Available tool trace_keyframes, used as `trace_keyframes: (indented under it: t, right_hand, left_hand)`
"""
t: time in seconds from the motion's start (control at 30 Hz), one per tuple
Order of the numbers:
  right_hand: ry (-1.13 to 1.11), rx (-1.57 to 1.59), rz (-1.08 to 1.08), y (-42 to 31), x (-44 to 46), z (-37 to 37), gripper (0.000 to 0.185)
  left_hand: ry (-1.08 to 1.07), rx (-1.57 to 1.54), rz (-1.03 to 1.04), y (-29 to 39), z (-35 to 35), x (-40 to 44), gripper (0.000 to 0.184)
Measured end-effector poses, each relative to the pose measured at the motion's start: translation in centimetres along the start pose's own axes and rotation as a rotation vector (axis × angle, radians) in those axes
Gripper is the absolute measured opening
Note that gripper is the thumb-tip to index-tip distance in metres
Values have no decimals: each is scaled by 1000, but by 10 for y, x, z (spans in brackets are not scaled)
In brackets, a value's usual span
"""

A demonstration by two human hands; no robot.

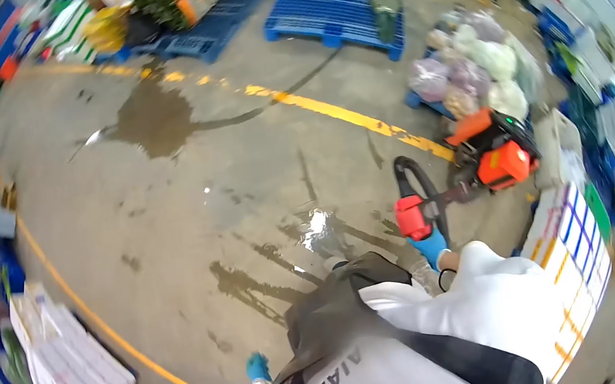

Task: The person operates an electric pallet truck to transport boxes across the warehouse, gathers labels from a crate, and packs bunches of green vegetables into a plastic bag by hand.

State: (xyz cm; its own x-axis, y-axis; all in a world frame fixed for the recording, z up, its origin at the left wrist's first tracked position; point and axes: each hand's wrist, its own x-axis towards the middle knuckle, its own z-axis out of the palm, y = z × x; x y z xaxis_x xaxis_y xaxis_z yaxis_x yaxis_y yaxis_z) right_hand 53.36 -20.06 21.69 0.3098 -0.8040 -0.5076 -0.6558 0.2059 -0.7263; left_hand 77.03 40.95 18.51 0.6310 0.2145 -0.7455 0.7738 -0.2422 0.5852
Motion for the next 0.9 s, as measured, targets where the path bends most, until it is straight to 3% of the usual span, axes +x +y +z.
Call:
trace_keyframes:
  t: [0.03,0.1,0.17,0.27,0.43,0.47,0.57,0.6,0.63,0.7,0.77,0.9]
  right_hand:
    - [4,84,84,-44,5,-12,54]
    - [14,109,43,-94,1,7,60]
    - [15,78,-14,-86,-14,65,65]
    - [93,-5,-179,-93,-48,155,66]
    - [-3,57,-2,-187,-88,285,66]
    - [45,127,-9,-188,-82,320,55]
    - [104,336,-81,-243,-79,408,34]
    - [85,269,-14,-278,-85,435,31]
    - [81,197,63,-304,-94,460,30]
    - [34,242,95,-349,-93,515,37]
    - [17,249,50,-417,-101,556,27]
    - [58,293,50,-512,-73,683,31]
  left_hand:
    - [-13,9,-14,2,18,11,24]
    - [-40,65,-68,19,17,28,22]
    - [-90,126,-96,19,-3,69,20]
    - [-137,190,-71,59,-65,128,18]
    - [-178,191,122,178,-210,257,18]
    - [-184,223,176,203,-236,287,19]
    - [-148,754,382,285,-290,369,20]
    - [-51,1332,833,299,-306,416,25]
    - [1,704,405,347,-297,406,29]
    - [-70,385,446,424,-285,429,35]
    - [-167,277,519,499,-268,446,36]
    - [-333,54,544,625,-277,502,35]
